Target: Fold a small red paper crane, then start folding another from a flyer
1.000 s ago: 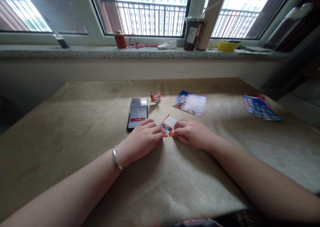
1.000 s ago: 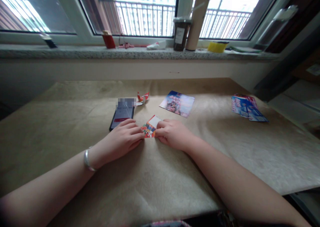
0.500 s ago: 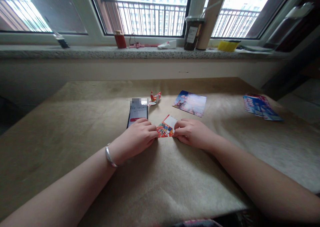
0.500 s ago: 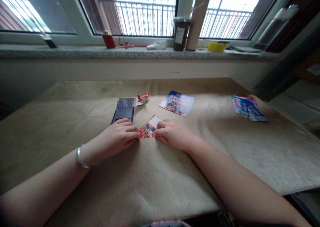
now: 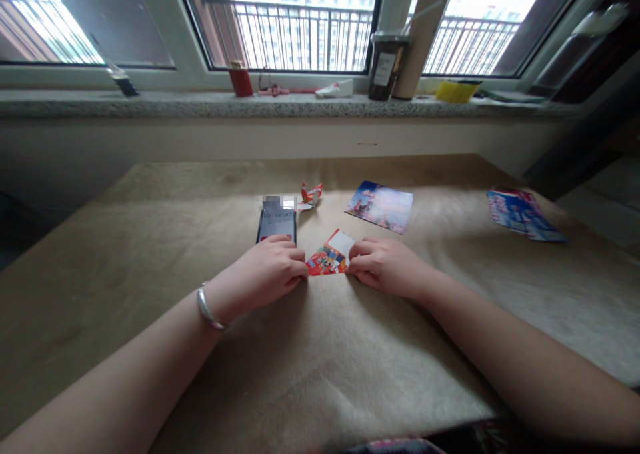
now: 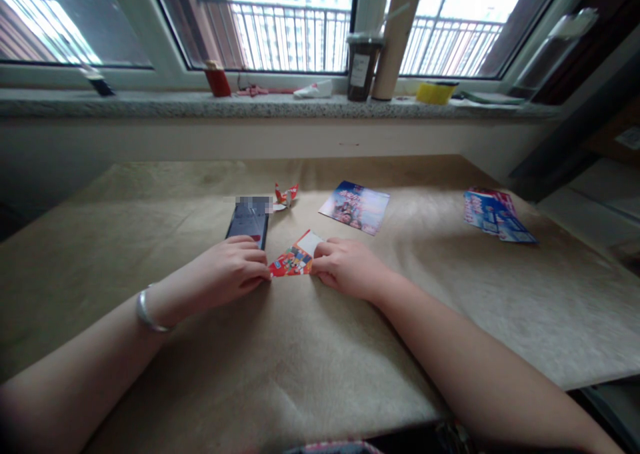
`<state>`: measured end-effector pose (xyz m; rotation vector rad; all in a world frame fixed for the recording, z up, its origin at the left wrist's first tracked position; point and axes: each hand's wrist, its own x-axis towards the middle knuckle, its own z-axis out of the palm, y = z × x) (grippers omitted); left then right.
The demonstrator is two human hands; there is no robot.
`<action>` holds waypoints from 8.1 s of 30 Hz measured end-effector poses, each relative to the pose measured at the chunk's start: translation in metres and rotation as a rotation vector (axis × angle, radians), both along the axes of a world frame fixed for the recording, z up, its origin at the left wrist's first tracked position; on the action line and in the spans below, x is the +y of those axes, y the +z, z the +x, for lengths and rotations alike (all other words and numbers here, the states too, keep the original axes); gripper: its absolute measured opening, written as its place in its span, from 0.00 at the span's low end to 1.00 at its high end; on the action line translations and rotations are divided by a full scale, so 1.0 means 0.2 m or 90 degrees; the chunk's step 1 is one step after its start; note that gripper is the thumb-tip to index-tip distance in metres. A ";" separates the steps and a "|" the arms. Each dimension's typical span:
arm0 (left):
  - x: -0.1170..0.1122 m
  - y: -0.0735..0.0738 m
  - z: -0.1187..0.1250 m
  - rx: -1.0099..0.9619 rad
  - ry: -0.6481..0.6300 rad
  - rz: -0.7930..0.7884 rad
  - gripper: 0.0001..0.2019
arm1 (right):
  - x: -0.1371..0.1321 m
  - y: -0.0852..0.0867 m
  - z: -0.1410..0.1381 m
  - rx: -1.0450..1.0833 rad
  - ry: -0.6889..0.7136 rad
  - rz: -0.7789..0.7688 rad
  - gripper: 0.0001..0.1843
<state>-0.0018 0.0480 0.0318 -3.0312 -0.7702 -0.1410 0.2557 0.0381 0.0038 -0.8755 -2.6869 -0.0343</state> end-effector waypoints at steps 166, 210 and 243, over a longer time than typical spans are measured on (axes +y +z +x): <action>-0.10 -0.07 0.09 -0.030 0.009 0.074 0.11 | 0.01 0.12 0.11 -0.172 -0.250 -0.037 0.12; -0.09 -0.05 0.07 -0.036 -0.109 0.062 0.11 | 0.07 -0.02 0.07 0.009 -0.077 -0.065 0.18; -0.09 -0.07 0.07 -0.084 -0.040 0.013 0.13 | 0.00 0.04 0.00 -0.001 -0.148 -0.142 0.33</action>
